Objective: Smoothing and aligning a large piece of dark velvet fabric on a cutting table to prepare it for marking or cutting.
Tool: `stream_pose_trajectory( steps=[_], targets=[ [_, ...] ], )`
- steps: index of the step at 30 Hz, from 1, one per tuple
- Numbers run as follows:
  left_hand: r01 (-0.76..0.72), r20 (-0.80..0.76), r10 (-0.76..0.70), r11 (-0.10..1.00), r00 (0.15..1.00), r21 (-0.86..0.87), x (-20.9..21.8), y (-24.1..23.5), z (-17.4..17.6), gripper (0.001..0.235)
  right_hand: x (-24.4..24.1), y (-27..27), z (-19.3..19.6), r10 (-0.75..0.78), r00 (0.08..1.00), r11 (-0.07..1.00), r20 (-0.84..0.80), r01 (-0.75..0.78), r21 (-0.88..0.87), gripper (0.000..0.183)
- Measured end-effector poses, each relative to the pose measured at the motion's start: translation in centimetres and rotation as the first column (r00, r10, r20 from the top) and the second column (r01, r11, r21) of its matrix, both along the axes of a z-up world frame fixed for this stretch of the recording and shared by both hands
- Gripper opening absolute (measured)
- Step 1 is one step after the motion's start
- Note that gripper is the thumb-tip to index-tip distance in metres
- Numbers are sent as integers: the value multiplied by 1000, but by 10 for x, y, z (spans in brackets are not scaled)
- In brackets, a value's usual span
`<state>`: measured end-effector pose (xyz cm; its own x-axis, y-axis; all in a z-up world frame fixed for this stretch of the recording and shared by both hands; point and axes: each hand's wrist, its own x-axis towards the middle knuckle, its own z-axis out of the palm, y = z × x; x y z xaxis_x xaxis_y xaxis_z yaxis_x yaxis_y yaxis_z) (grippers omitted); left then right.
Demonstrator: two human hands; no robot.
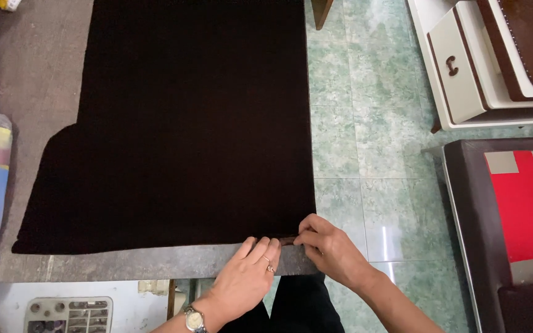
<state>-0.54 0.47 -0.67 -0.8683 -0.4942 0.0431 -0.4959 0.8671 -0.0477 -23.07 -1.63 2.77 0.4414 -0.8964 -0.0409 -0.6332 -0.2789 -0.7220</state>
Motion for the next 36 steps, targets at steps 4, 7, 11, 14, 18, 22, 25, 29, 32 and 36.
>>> stream_pose_trajectory(
  steps=[4,7,11,14,18,22,25,29,32,36],
  targets=[
    [-16,6,16,1000,1000,27,-2,3,1,46,1,2,2,23,999,999,-23,-24,-21,20],
    [-49,-74,50,999,996,14,-2,2,7,46,3,3,4,17,999,999,-28,-18,-49,22],
    [-150,-128,143,987,981,-49,0,2,15,43,10,5,2,53,993,971,-108,-77,-226,25],
    [-162,-178,148,984,973,-71,2,3,13,40,19,7,1,62,979,952,-195,-116,-282,26],
    [-188,-200,171,980,965,-70,8,3,10,39,27,7,5,78,968,933,-239,-156,-326,25],
    [-244,-160,234,969,959,-42,25,0,10,44,24,4,3,116,960,931,-255,-194,-309,26],
    [-304,-152,293,951,944,-56,38,0,10,46,24,3,5,120,962,932,-247,-195,-306,25],
    [-337,-154,329,941,932,-34,50,2,12,47,29,1,6,98,975,935,-198,-158,-317,16],
    [-342,-188,333,940,924,-17,52,4,14,46,35,1,2,106,976,931,-188,-164,-326,19],
    [-350,-192,342,937,920,-10,52,6,15,45,47,-1,2,123,974,929,-192,-181,-322,19]
  ],
)
